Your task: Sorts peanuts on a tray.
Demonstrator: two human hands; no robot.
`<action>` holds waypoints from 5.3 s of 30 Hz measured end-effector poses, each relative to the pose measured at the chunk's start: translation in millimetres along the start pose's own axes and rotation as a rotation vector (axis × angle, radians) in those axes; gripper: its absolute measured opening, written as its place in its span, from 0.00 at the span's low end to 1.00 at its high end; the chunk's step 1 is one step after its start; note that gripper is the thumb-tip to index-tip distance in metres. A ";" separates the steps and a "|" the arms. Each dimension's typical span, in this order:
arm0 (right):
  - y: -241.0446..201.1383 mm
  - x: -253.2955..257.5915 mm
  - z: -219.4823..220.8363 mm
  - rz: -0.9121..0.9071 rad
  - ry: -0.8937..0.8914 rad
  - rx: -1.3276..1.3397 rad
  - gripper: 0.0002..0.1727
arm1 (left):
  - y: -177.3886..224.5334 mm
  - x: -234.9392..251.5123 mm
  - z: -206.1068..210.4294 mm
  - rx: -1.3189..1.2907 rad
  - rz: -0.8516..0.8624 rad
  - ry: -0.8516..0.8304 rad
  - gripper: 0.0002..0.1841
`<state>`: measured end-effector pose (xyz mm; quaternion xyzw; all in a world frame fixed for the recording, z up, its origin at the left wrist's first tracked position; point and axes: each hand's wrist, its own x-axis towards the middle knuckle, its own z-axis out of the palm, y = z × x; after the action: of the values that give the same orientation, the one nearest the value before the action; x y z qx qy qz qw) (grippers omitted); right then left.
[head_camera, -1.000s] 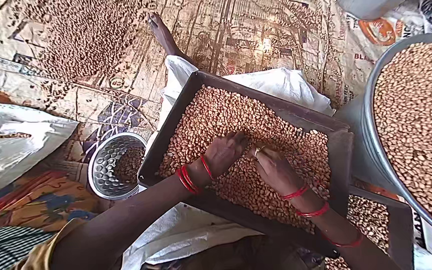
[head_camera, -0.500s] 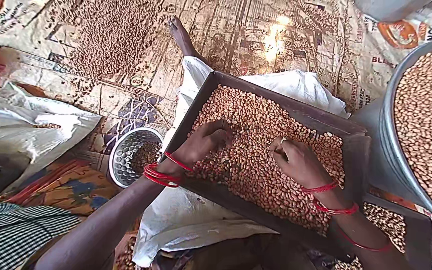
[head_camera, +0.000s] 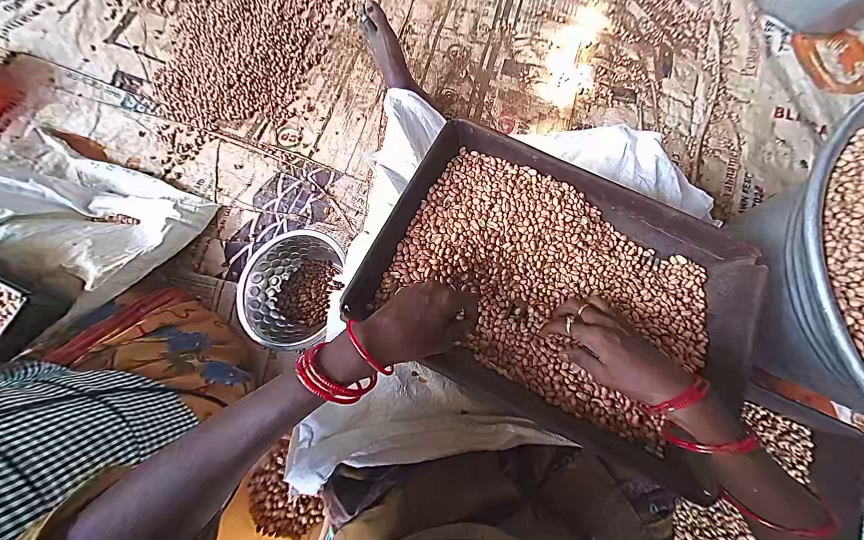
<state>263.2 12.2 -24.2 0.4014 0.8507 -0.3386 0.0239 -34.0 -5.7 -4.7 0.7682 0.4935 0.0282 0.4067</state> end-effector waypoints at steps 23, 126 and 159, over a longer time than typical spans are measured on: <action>-58.5 61.0 52.4 -0.140 0.301 -0.271 0.04 | 18.4 22.1 -2.9 0.615 0.076 -0.487 0.14; 32.9 -67.2 -38.0 0.056 0.399 -0.169 0.10 | 56.6 118.0 37.7 0.304 -0.105 0.002 0.18; 30.6 -50.5 -31.2 0.109 0.309 0.084 0.10 | 37.6 115.9 45.2 0.556 0.232 0.371 0.11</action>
<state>326.0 10.9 -1.5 0.4951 0.8062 -0.3064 -0.1056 73.1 51.0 -51.9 0.8823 0.4573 0.0777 0.0797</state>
